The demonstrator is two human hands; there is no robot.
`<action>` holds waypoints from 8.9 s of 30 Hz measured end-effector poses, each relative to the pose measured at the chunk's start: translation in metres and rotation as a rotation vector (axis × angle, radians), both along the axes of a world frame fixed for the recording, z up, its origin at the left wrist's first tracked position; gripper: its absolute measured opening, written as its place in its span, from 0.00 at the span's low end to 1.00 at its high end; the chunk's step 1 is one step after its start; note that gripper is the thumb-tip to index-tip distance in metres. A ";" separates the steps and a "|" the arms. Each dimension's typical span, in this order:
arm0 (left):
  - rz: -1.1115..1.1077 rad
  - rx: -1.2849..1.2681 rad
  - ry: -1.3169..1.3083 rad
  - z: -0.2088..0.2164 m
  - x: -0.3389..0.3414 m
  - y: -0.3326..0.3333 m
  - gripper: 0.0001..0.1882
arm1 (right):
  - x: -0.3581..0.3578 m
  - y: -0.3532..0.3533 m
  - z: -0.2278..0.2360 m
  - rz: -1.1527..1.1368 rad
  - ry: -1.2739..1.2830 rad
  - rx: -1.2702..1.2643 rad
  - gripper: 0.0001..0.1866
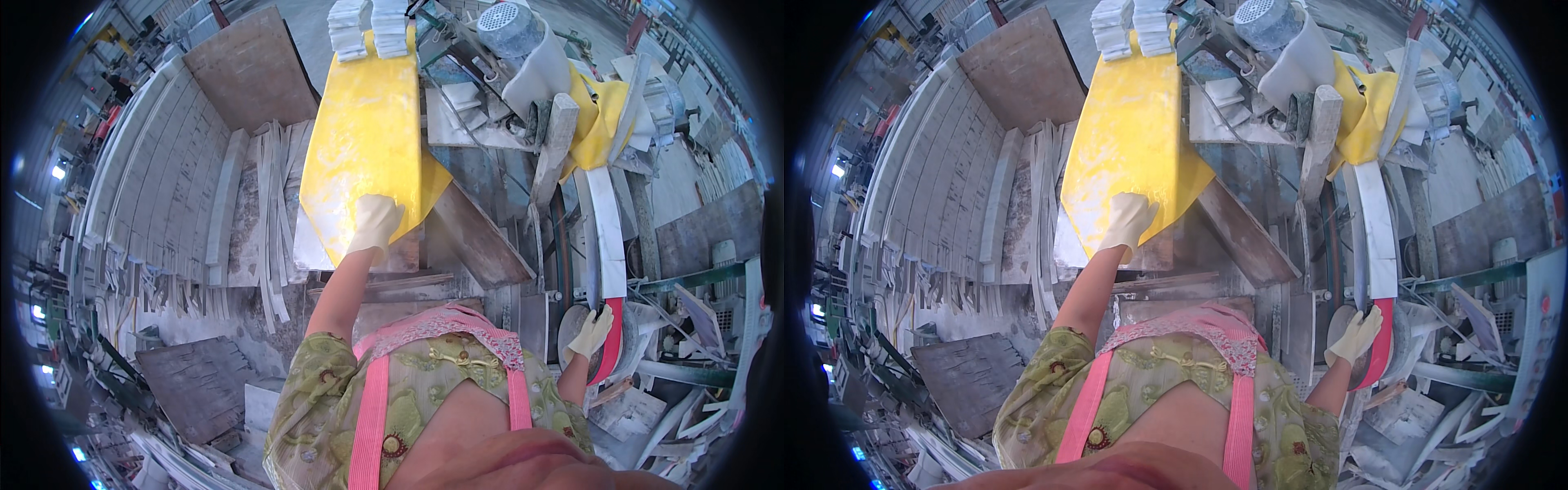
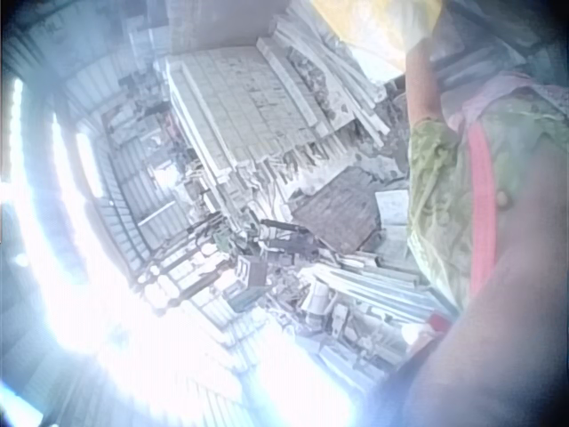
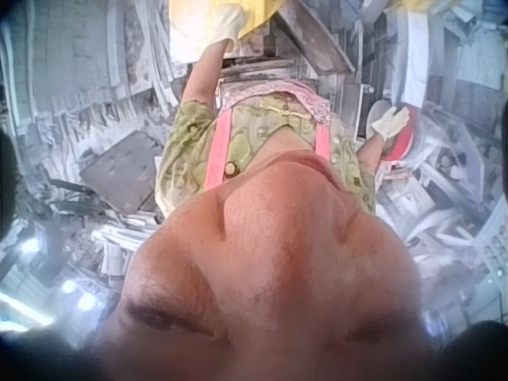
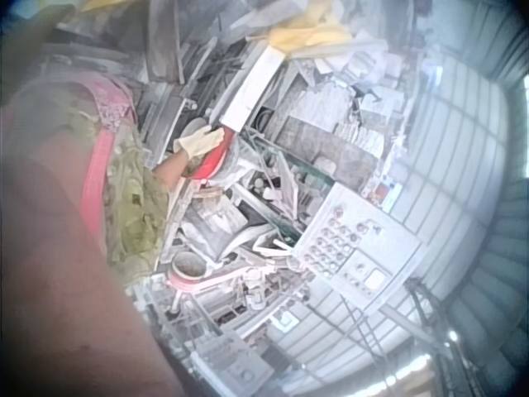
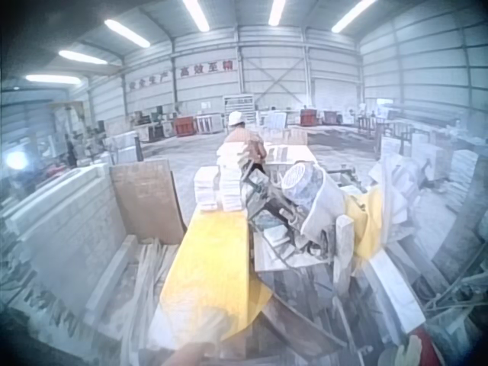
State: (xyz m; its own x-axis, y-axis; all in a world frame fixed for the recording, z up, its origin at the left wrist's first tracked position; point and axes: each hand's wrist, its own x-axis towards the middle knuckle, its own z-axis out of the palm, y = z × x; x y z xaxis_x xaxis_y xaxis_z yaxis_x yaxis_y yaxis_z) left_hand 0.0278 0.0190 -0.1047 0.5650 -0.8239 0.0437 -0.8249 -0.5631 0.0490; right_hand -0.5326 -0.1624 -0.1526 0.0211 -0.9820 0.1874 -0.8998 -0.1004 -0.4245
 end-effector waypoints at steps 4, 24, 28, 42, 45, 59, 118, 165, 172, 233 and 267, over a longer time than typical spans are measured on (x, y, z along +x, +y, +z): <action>0.004 0.022 -0.009 -0.001 0.000 -0.002 0.25 | -0.002 -0.003 -0.001 -0.006 0.024 0.004 0.31; -0.058 0.041 -0.106 0.002 0.004 0.002 0.29 | -0.014 -0.003 -0.025 -0.103 0.084 -0.148 0.27; -0.052 0.026 -0.093 0.002 0.002 0.002 0.29 | -0.023 -0.001 0.008 -0.007 0.139 -0.088 0.30; 0.005 0.110 -0.124 -0.008 0.007 0.000 0.29 | -0.028 -0.095 0.022 0.230 0.264 -0.009 0.37; 0.060 0.137 -0.105 -0.006 0.002 -0.003 0.28 | -0.032 -0.098 0.034 0.302 0.141 -0.079 0.35; -0.024 0.155 -0.187 0.002 -0.016 0.001 0.26 | 0.011 -0.160 0.026 0.511 0.609 -0.217 0.42; 0.719 -0.292 0.693 0.060 -0.025 0.055 0.31 | 0.013 -0.131 -0.025 0.182 0.184 -0.100 0.34; 0.137 -0.768 1.726 0.038 -0.100 -0.008 0.26 | 0.287 0.002 0.073 1.022 -0.883 0.982 0.21; 0.171 -0.829 1.799 0.030 -0.093 -0.006 0.25 | 0.295 0.003 0.075 1.011 -0.912 0.915 0.24; 0.513 -0.423 0.697 0.015 0.043 0.053 0.31 | 0.039 -0.207 0.026 0.711 0.619 -0.335 0.32; 0.531 -0.274 0.674 0.063 0.015 0.048 0.36 | 0.448 0.092 0.081 0.895 -0.846 0.749 0.28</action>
